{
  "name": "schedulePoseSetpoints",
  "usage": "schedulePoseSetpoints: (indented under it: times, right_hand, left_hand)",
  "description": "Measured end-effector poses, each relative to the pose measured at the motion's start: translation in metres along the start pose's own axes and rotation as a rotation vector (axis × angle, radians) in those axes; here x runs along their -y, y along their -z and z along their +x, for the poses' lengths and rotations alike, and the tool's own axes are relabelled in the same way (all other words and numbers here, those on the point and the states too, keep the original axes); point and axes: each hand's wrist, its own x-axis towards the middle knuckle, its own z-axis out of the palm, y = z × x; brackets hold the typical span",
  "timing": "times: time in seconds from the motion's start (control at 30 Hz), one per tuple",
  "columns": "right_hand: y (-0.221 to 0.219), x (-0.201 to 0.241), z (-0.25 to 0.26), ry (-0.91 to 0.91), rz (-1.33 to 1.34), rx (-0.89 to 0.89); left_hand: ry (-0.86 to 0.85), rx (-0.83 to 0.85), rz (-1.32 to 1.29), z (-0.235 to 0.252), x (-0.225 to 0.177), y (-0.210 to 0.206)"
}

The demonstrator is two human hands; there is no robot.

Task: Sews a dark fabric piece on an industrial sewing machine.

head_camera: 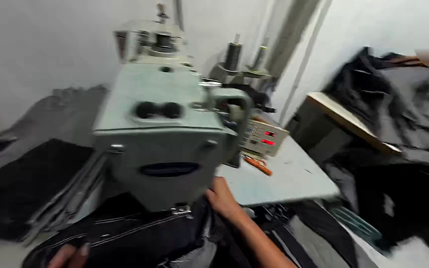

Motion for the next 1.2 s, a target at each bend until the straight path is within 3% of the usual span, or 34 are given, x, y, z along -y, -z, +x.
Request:
schedulePoseSetpoints:
  times: [0.13, 0.23, 0.33, 0.47, 0.7, 1.2]
  right_hand:
    - [-0.006, -0.026, -0.01, 0.195, -0.068, -0.191]
    - [0.001, -0.02, 0.005, 0.226, -0.194, -0.302]
    - [0.007, -0.005, 0.006, 0.131, -0.172, -0.227]
    - [-0.003, -0.003, -0.014, 0.125, -0.068, -0.146]
    - [-0.006, -0.016, -0.011, 0.055, -0.005, -0.181]
    - [-0.006, -0.014, -0.02, 0.117, 0.022, -0.179]
  left_hand:
    - [-0.02, -0.011, 0.237, -0.015, -0.023, -0.008]
    - [-0.084, -0.103, 0.217, 0.007, -0.029, -0.015]
    - [-0.045, -0.193, 0.147, 0.027, -0.026, -0.016]
    - [-0.052, -0.188, 0.064, 0.034, -0.005, -0.002]
    - [-0.102, -0.183, 0.109, 0.034, -0.007, -0.007]
    - [-0.105, -0.175, 0.04, 0.03, 0.0, -0.005]
